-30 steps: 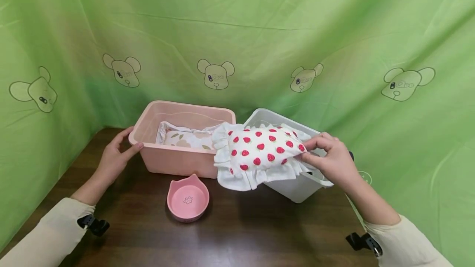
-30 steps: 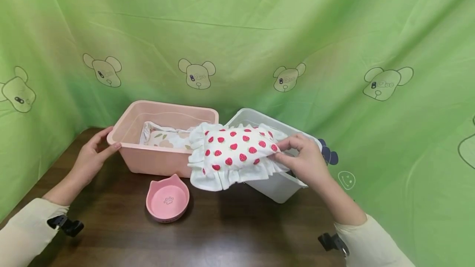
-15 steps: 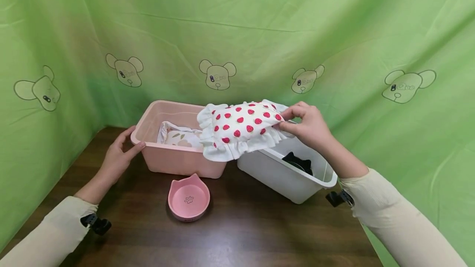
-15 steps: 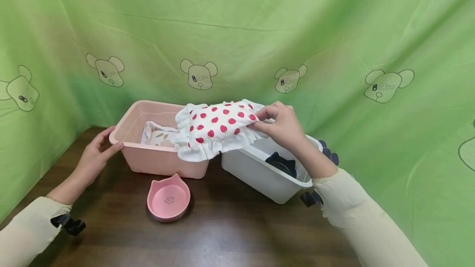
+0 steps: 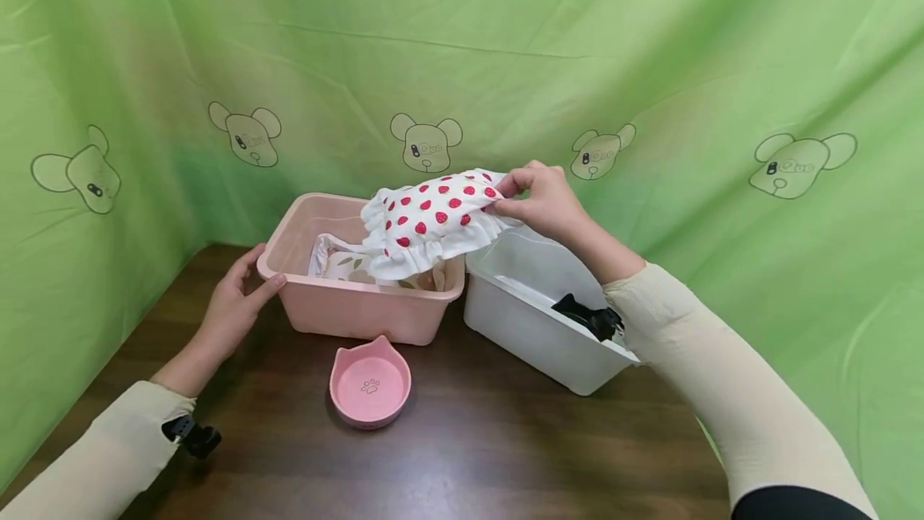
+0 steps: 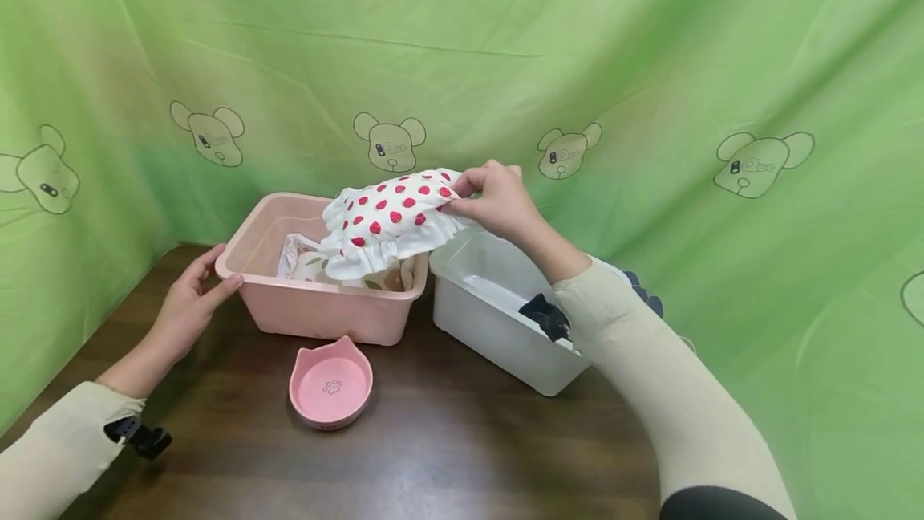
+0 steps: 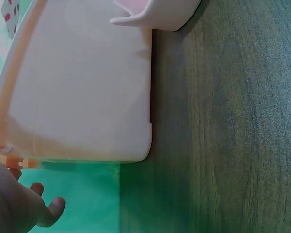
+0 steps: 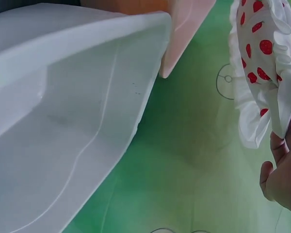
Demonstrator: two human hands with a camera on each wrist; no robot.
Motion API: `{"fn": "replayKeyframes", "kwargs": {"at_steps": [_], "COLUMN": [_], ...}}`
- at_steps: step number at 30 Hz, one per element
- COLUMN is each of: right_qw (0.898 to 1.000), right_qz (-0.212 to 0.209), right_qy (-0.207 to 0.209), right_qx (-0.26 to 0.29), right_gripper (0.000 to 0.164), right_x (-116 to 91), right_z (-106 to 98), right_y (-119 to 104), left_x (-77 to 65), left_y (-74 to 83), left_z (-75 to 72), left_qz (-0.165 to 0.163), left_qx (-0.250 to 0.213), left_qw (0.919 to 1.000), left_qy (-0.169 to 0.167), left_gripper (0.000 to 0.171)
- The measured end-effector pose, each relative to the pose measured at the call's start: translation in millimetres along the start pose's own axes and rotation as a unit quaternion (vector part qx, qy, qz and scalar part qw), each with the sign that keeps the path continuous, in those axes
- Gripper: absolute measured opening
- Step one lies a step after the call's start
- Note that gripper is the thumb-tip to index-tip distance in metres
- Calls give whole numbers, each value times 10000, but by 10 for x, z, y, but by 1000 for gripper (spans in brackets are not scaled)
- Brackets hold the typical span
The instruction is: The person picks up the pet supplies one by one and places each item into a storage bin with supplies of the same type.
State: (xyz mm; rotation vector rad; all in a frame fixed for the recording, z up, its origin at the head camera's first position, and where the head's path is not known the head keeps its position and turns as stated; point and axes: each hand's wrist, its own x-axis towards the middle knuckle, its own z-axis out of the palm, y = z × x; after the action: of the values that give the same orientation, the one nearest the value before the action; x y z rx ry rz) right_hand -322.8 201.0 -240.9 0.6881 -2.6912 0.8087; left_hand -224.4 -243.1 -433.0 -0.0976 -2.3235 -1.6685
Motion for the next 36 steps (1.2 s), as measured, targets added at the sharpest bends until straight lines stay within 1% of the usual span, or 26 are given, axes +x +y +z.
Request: {"fn": "replayKeyframes", "kwargs": {"at_steps": [7, 15, 18, 23, 27, 36], "right_qw": [9976, 9914, 9875, 9828, 9814, 9803], "right_qz": [-446, -834, -993, -1155, -1230, -1305], "right_qy": [-366, -772, -951, -1136, -1190, -1198], "right_qx": [-385, -644, -768, -889, -872, -869], "right_gripper": [19, 17, 18, 20, 21, 20], "right_x": [353, 626, 701, 796, 853, 969], "right_z": [147, 413, 519, 681, 800, 1045], "right_y": [-97, -227, -301, -412, -488, -592], "left_x": [-14, -27, -27, -36, -39, -17], "left_y": [16, 38, 43, 37, 26, 41], "left_z": [27, 41, 46, 57, 59, 49], "left_qz": [-60, -41, -29, -46, -108, -69], "left_qx": [-96, -138, -166, -280, -306, -334], "left_qw": [9998, 9997, 9996, 9993, 9992, 9992], "left_qy": [158, 175, 228, 239, 225, 223], "left_gripper": [74, 73, 73, 72, 73, 74]}}
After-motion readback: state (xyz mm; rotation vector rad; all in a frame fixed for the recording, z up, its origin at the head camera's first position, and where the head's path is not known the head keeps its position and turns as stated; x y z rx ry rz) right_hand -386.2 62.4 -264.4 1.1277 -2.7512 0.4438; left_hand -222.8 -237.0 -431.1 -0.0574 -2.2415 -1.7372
